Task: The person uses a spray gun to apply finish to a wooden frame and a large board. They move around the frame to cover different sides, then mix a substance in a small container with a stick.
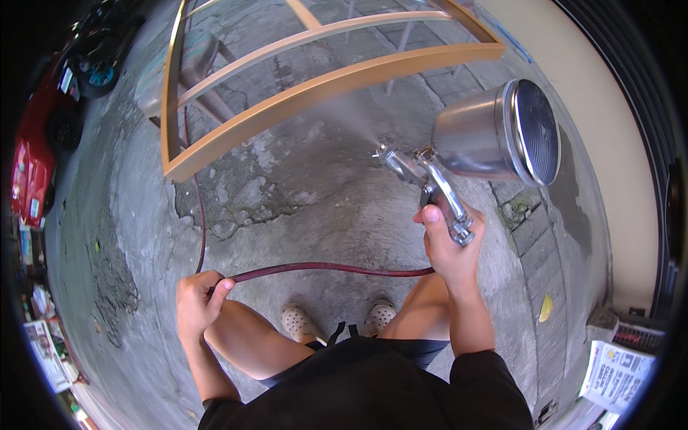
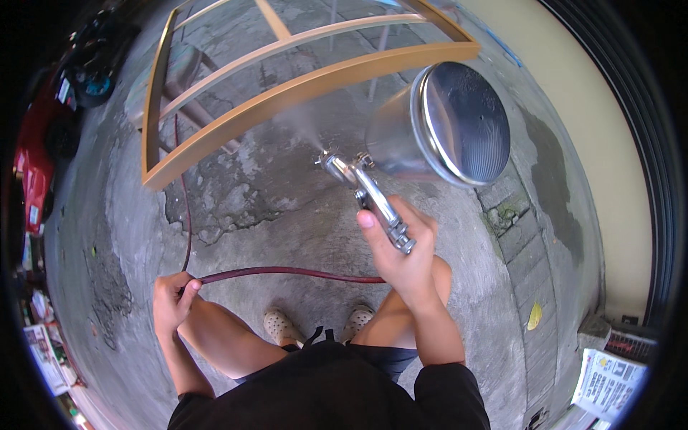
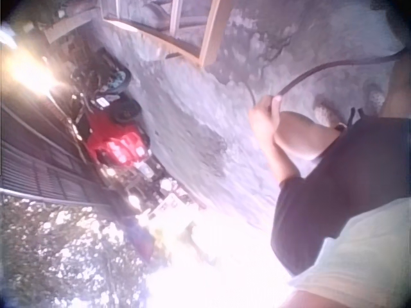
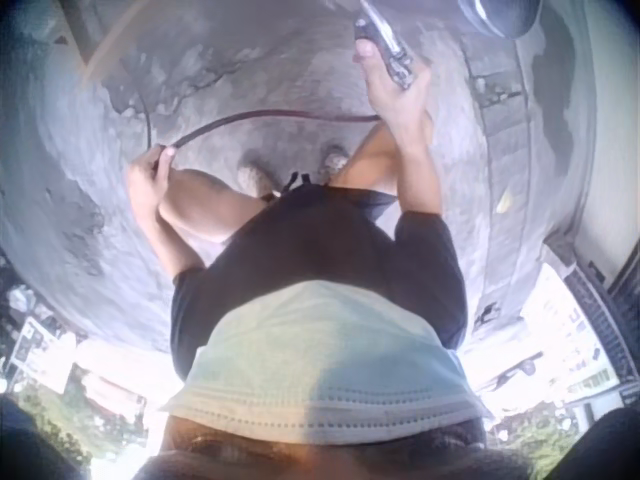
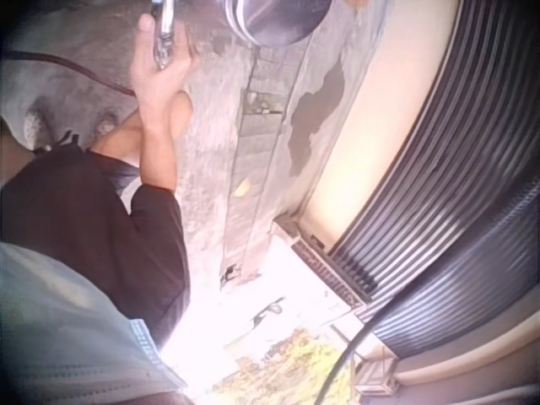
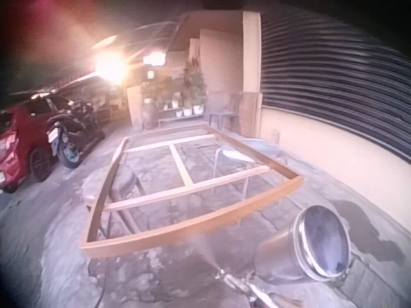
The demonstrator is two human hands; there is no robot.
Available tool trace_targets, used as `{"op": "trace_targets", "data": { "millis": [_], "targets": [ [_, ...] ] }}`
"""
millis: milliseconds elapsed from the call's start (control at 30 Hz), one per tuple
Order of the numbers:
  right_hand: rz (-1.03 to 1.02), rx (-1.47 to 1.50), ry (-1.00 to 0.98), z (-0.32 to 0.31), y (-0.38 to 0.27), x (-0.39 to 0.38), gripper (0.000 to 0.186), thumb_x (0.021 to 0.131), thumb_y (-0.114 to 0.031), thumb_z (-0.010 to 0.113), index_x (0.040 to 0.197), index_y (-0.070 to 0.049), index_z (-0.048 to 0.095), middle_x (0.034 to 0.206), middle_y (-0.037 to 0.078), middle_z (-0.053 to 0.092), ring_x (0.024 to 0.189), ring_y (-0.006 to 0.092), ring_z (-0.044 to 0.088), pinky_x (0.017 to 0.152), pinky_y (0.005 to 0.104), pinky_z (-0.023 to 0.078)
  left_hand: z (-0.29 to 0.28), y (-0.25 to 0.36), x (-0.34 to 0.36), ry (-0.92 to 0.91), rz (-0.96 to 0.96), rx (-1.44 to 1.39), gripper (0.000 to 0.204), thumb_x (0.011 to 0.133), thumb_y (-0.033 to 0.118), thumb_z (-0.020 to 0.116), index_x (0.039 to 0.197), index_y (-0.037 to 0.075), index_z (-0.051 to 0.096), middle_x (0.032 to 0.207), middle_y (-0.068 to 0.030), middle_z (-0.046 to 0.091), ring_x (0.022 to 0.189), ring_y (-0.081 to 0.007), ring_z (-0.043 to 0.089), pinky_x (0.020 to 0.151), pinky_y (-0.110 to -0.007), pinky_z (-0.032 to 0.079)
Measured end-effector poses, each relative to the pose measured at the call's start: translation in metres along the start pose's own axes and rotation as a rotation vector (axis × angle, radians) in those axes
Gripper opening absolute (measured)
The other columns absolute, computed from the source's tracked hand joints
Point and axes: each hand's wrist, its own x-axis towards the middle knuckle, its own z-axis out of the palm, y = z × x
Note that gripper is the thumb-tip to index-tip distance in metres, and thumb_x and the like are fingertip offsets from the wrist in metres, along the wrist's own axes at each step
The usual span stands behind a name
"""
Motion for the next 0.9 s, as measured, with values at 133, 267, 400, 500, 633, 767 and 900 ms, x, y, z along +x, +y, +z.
{"op": "trace_targets", "data": {
  "millis": [133, 267, 400, 500, 633, 767, 900],
  "targets": [
    [-0.043, -0.020, -0.090, 0.029, -0.015, -0.009, 0.027, 0.089, -0.023, 0.075, 0.086, 0.003, 0.067, 0.066, 0.006, 0.057, 0.057, 0.0123, 0.051, 0.053, 0.0273, 0.040, -0.013, -0.010, -0.011, 0.057, -0.045, -0.029, 0.049, 0.089, 0.040, 0.070, 0.064, 0.000, 0.059, 0.054, -0.0139, 0.048, 0.048, -0.0314, 0.046, 0.048, -0.039, 0.035],
    [-0.073, -0.015, -0.163, 0.059, -0.025, -0.022, 0.025, 0.088, -0.020, 0.076, 0.088, 0.003, 0.067, 0.068, 0.006, 0.058, 0.057, 0.0117, 0.052, 0.053, 0.0264, 0.039, -0.024, -0.041, -0.030, 0.102, -0.058, 0.022, 0.052, 0.089, 0.043, 0.069, 0.062, 0.000, 0.057, 0.054, -0.0145, 0.047, 0.048, -0.0314, 0.046, 0.048, -0.038, 0.035],
    [-0.120, 0.039, -0.234, 0.095, -0.037, -0.032, 0.025, 0.087, -0.019, 0.077, 0.088, 0.003, 0.067, 0.067, 0.006, 0.058, 0.056, 0.0113, 0.050, 0.052, 0.0262, 0.038, -0.036, -0.063, -0.052, 0.178, -0.119, -0.011, 0.054, 0.090, 0.043, 0.068, 0.061, -0.001, 0.054, 0.054, -0.0148, 0.044, 0.048, -0.0314, 0.044, 0.048, -0.039, 0.034],
    [-0.150, 0.041, -0.287, 0.121, -0.044, -0.039, 0.038, 0.090, -0.031, 0.073, 0.083, 0.005, 0.065, 0.066, 0.005, 0.057, 0.056, 0.0100, 0.052, 0.051, 0.0254, 0.039, -0.044, -0.085, -0.071, 0.211, -0.152, 0.012, 0.055, 0.090, 0.042, 0.068, 0.060, -0.001, 0.051, 0.054, -0.0146, 0.043, 0.048, -0.0313, 0.042, 0.048, -0.040, 0.032],
    [-0.131, 0.085, -0.358, 0.153, -0.064, -0.052, 0.040, 0.091, -0.034, 0.072, 0.082, 0.005, 0.065, 0.068, 0.006, 0.058, 0.059, 0.0110, 0.054, 0.053, 0.0254, 0.040, -0.055, -0.102, -0.088, 0.262, -0.187, -0.007, 0.054, 0.090, 0.040, 0.068, 0.060, -0.001, 0.050, 0.054, -0.0140, 0.041, 0.048, -0.0307, 0.040, 0.048, -0.039, 0.031],
    [-0.227, 0.202, -0.437, 0.181, -0.070, -0.065, 0.035, 0.088, -0.029, 0.075, 0.085, 0.005, 0.067, 0.069, 0.005, 0.056, 0.058, 0.0119, 0.052, 0.054, 0.0266, 0.038, -0.067, -0.121, -0.101, 0.284, -0.233, 0.025, 0.053, 0.091, 0.038, 0.068, 0.060, -0.001, 0.049, 0.053, -0.0132, 0.040, 0.047, -0.0303, 0.038, 0.048, -0.039, 0.031],
    [-0.233, 0.188, -0.389, 0.183, -0.085, -0.069, 0.036, 0.089, -0.031, 0.076, 0.089, 0.005, 0.068, 0.070, 0.004, 0.058, 0.058, 0.0101, 0.052, 0.053, 0.0243, 0.039, -0.074, -0.123, -0.097, 0.305, -0.236, 0.045, 0.053, 0.091, 0.037, 0.068, 0.059, 0.000, 0.049, 0.052, -0.0128, 0.040, 0.047, -0.0300, 0.039, 0.047, -0.039, 0.031]
  ]
}}
